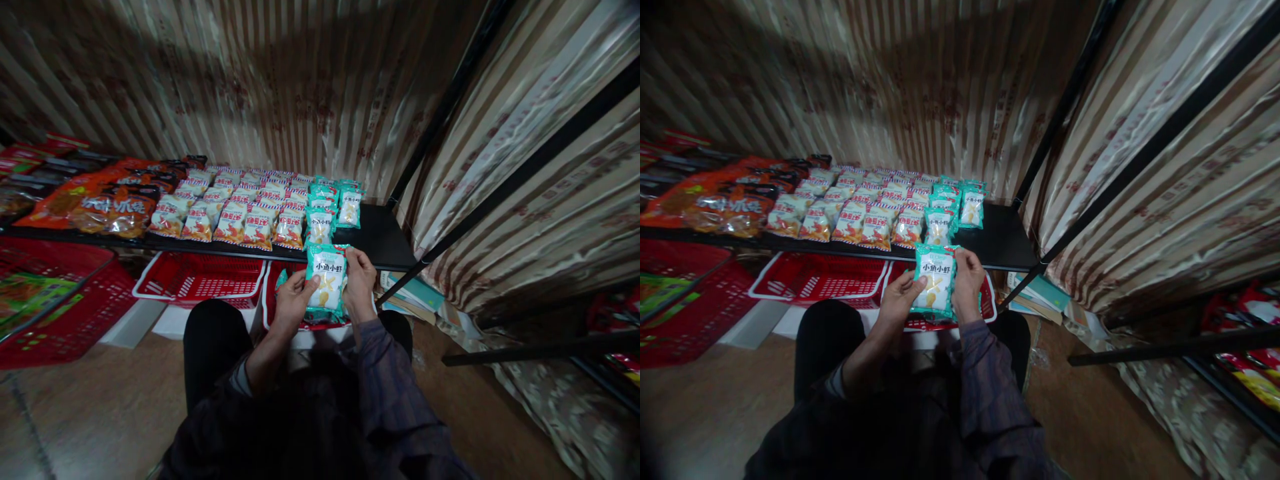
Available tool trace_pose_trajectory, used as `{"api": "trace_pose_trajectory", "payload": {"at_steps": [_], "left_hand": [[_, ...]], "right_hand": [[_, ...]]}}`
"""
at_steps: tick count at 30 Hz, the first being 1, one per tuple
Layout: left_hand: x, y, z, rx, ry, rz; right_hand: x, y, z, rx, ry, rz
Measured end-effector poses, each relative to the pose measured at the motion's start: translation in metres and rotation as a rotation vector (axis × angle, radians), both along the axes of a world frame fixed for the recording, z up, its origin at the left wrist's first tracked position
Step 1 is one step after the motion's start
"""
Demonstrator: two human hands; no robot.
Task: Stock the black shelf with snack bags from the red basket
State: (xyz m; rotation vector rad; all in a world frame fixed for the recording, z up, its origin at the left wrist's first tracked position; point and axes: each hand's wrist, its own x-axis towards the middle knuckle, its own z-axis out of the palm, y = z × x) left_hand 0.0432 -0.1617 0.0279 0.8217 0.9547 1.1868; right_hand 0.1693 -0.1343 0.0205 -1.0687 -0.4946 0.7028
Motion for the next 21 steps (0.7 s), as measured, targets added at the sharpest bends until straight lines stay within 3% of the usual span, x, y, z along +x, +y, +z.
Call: {"api": "trace_pose_trajectory", "payload": {"at_steps": [7, 12, 18, 21], "left_hand": [[0.001, 0.0, -0.001, -0.031, -0.029, 0.056], [-0.004, 0.007, 0.002, -0.073, -0.107, 0.078], [-0.007, 0.019, -0.003, -0.08, -0.183, 0.135], [-0.006, 0.022, -0.007, -0.062, -0.183, 0.18]], "right_hand": [[-0.001, 0.003, 0.005, -0.025, -0.075, 0.035], [-0.003, -0.009, 0.007, -0.074, -0.045, 0.152], [-0.016, -0.041, -0.011, -0.17, 0.04, 0.147], [-0.029, -0.055, -0.022, -0.207, 0.104, 0.246]]}}
